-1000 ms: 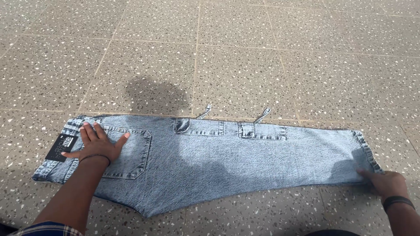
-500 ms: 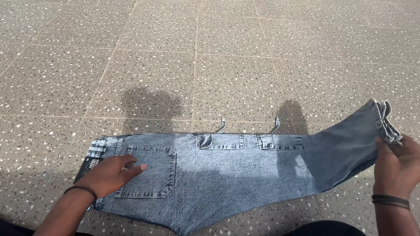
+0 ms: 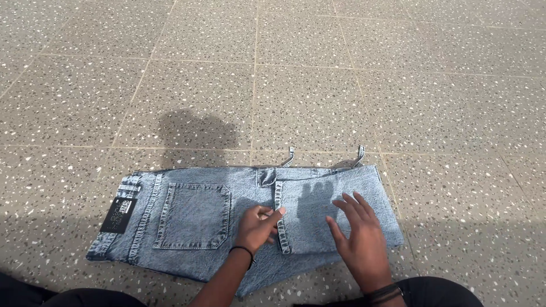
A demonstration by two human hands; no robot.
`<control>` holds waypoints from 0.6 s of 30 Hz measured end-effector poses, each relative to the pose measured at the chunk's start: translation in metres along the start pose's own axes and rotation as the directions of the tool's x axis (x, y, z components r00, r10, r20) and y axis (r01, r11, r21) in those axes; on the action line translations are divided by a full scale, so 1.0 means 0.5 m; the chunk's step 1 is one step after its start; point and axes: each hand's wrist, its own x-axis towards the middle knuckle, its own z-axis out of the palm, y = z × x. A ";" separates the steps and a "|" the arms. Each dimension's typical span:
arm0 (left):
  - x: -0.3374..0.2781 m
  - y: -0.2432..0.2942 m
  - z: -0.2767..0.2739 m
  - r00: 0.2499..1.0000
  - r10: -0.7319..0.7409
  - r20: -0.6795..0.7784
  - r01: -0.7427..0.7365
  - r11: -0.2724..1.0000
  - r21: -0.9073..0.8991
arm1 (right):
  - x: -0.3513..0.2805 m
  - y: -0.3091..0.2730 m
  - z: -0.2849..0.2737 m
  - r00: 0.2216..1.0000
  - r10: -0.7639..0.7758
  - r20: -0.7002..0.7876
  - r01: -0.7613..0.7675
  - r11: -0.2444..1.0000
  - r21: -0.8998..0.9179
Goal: The person folds various pairs of denim pants while sitting on an outdoor tiled floor.
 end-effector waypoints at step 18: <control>0.014 -0.015 0.040 0.922 0.350 -0.164 -0.321 0.930 0.180 | 0.123 0.239 0.176 0.992 0.122 -0.043 -0.127 0.842 -0.524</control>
